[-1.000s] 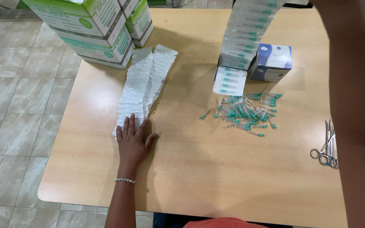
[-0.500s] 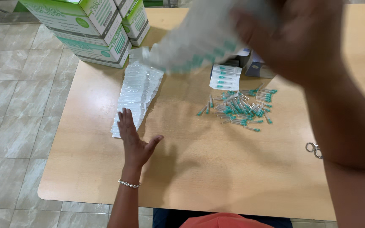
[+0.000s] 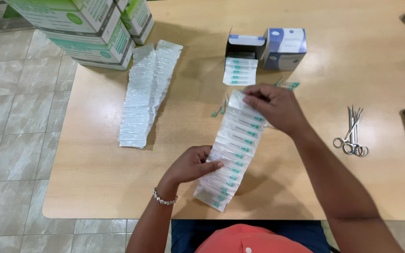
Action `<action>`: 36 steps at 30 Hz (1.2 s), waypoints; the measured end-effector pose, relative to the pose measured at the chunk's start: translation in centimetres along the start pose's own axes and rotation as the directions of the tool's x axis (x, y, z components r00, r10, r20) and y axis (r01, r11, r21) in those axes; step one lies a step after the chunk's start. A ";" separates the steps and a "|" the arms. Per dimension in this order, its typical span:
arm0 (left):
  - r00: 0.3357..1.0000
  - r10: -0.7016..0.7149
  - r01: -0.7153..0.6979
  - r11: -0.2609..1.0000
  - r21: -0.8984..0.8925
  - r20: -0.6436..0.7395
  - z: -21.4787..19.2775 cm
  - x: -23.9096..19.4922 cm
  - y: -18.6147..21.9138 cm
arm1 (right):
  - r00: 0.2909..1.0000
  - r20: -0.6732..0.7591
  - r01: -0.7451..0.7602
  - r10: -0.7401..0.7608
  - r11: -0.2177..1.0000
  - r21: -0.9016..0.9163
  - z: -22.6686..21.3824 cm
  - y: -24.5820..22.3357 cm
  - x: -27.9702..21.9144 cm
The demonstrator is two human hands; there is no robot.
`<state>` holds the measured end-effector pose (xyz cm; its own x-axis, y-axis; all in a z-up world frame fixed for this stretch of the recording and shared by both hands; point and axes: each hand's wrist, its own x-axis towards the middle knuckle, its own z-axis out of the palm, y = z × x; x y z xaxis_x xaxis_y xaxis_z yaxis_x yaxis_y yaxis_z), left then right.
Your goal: The person unpacks individually wrapped syringes from a long plastic strip, placing them on the table. They then pick up a new strip and continue the process. Medical boxes and surgical tools are visible on the table.
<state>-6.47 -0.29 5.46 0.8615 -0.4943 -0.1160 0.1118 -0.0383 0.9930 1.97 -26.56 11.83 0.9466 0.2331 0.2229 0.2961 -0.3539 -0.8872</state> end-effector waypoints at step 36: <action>0.957 -0.002 -0.076 0.963 -0.257 -0.291 0.6 9.9 -7.2 | 0.978 0.143 -0.180 0.154 0.964 0.194 5.6 11.1 -4.8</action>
<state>0.94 -5.42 -2.83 0.9681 -0.2201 -0.1195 0.1693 0.2238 0.9598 0.01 -26.57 -1.34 0.9528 0.3028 0.0238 0.0904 -0.2079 -0.9740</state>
